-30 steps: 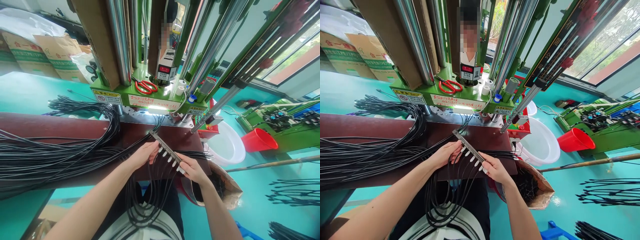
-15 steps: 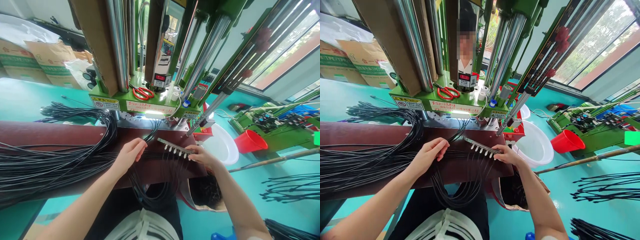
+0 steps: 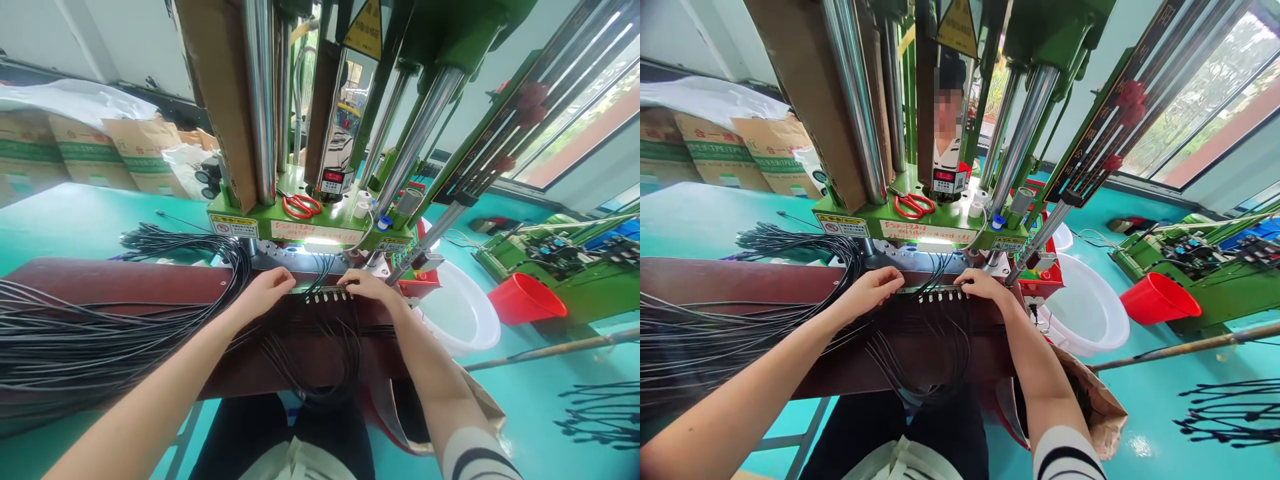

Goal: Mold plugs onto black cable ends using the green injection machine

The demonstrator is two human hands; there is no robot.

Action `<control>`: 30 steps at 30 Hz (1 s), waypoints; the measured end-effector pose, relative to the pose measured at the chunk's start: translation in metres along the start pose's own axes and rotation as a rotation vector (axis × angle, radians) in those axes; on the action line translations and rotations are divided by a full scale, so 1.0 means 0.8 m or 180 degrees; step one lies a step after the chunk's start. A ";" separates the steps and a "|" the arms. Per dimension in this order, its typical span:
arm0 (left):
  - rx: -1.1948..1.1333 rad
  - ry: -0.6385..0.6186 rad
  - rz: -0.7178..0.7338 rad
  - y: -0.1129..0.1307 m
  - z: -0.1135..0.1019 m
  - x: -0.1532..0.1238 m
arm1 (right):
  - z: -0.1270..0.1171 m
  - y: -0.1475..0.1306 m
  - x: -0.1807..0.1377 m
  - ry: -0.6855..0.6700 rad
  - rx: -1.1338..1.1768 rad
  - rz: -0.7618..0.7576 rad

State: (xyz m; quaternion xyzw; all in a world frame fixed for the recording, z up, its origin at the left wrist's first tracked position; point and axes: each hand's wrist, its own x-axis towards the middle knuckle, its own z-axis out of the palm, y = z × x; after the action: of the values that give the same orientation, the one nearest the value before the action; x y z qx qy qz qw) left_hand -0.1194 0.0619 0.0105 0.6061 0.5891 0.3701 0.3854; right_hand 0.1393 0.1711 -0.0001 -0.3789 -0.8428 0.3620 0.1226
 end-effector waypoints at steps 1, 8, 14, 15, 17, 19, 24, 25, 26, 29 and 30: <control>0.0141 0.0016 0.0053 -0.005 0.001 0.012 | 0.001 0.001 0.001 0.0105 0.0058 0.0064; 0.0854 0.0201 0.0096 -0.042 0.012 0.092 | 0.016 0.025 -0.007 0.1112 0.0259 0.0294; 0.0985 0.0211 0.0154 -0.052 0.020 0.090 | 0.023 0.027 -0.009 0.1286 0.0224 0.0200; 0.0997 0.0183 0.0174 -0.051 0.020 0.086 | 0.023 0.026 -0.009 0.1284 0.0218 0.0192; 0.1013 0.0129 0.0184 -0.048 0.021 0.080 | 0.022 0.026 -0.008 0.1279 0.0208 0.0181; 0.1053 0.0080 0.0187 -0.045 0.020 0.077 | 0.022 0.026 -0.008 0.1272 0.0191 0.0168; 0.1142 -0.0004 0.0246 -0.041 0.019 0.075 | 0.023 0.025 -0.009 0.1234 0.0080 0.0083; 0.1142 -0.0010 0.0249 -0.042 0.019 0.074 | 0.023 0.025 -0.009 0.1235 0.0063 0.0073; 0.1140 -0.0016 0.0250 -0.042 0.019 0.074 | 0.023 0.026 -0.009 0.1237 0.0048 0.0067; 0.1129 -0.0030 0.0286 -0.044 0.019 0.073 | 0.024 0.028 -0.009 0.1246 0.0038 0.0038; 0.1124 -0.0027 0.0308 -0.045 0.019 0.072 | 0.024 0.029 -0.009 0.1251 0.0044 0.0029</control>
State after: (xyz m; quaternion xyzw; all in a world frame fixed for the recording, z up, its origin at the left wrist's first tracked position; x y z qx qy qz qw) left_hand -0.1191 0.1194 -0.0287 0.6936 0.6134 0.2765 0.2572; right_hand 0.1476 0.1666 -0.0298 -0.4453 -0.7984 0.2874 0.2857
